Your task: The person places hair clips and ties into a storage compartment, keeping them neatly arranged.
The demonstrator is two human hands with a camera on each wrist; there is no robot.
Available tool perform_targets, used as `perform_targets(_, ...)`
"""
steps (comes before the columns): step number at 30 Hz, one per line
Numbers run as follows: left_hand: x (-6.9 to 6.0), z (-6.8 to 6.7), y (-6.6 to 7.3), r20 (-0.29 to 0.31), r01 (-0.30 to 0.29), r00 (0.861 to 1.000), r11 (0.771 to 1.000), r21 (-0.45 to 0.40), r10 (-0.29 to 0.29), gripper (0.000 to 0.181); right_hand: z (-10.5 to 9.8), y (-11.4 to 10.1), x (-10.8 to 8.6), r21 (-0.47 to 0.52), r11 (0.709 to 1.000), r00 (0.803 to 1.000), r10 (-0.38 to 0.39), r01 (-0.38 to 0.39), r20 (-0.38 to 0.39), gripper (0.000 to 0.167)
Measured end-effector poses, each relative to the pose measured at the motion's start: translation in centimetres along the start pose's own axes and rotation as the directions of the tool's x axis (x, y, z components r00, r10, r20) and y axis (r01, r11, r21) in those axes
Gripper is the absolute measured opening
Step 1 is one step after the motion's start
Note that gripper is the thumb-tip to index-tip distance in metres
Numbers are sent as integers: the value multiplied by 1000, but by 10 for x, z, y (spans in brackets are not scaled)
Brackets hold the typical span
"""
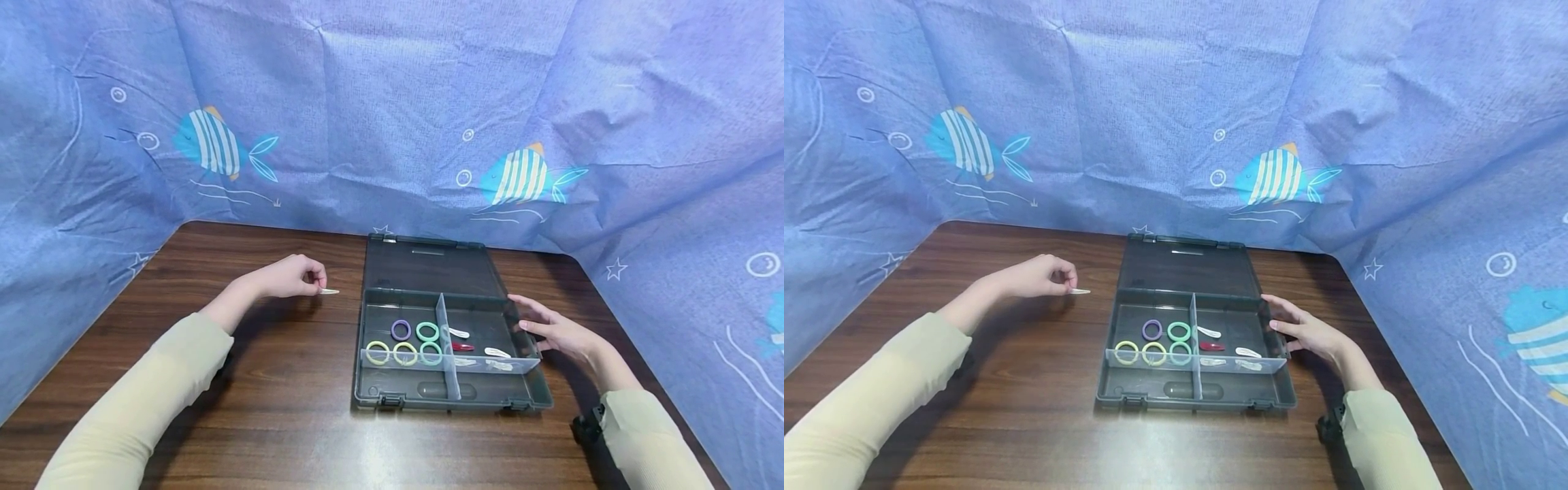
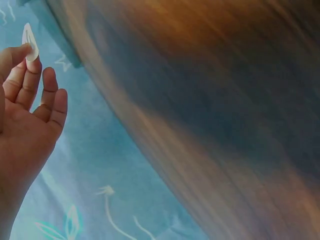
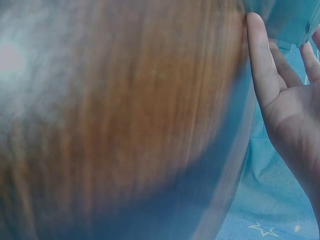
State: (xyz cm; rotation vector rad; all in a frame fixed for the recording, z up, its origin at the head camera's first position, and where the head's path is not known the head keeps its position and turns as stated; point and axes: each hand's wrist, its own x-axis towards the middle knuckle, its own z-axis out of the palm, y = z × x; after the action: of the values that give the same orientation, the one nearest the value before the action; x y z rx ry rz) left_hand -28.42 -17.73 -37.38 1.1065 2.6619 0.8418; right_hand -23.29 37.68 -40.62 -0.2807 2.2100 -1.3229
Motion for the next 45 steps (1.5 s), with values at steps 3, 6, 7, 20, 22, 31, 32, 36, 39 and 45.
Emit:
perform_targets(3, 4, -1, 6, -14, -10, 1000, 1000, 8, 10, 11, 0, 1, 1, 6, 1000, 1000, -3, 3, 1, 60)
perform_targets(6, 7, -2, 13, -10, -16, 1000, 1000, -5, 16, 9, 0, 1, 1, 5, 1000, 1000, -1, 1, 7, 60)
perform_targets(7, 8, -3, 15, -5, -18, 1000, 1000, -15, 18, 7, 0, 1, 1, 5, 1000, 1000, 1, -1, 6, 60)
perform_targets(20, 22, -10, 49, -5, -46, 999, 997, -63, 46, 9, 2, -4, -1, 16, 1000, 1000, 20, -20, -7, 60)
perform_targets(22, 25, -12, 54, -12, -77, 997, 996, -41, 76, 9, 2, -3, -1, 15, 1000, 1000, 22, -22, -8, 60)
perform_targets(31, 43, -18, 81, -16, -164, 986, 986, -11, 164, 14, -2, 0, 1, 24, 1000, 1000, -5, 5, 13, 60)
perform_targets(32, 45, -19, 84, -16, -166, 986, 986, -11, 166, 15, -2, 0, 2, 30, 1000, 1000, -4, 4, 14, 60)
perform_targets(36, 51, -20, 94, -17, -169, 986, 986, -9, 168, 14, -2, 0, 2, 54, 998, 999, -10, 8, 32, 60)
perform_targets(39, 56, -21, 101, -18, -167, 986, 986, -11, 167, 13, -1, -1, 2, 71, 997, 999, -2, -1, 35, 59)
perform_targets(45, 68, -21, 114, -25, -185, 982, 983, -17, 185, 13, -2, -1, 2, 73, 997, 999, 0, -3, 36, 60)
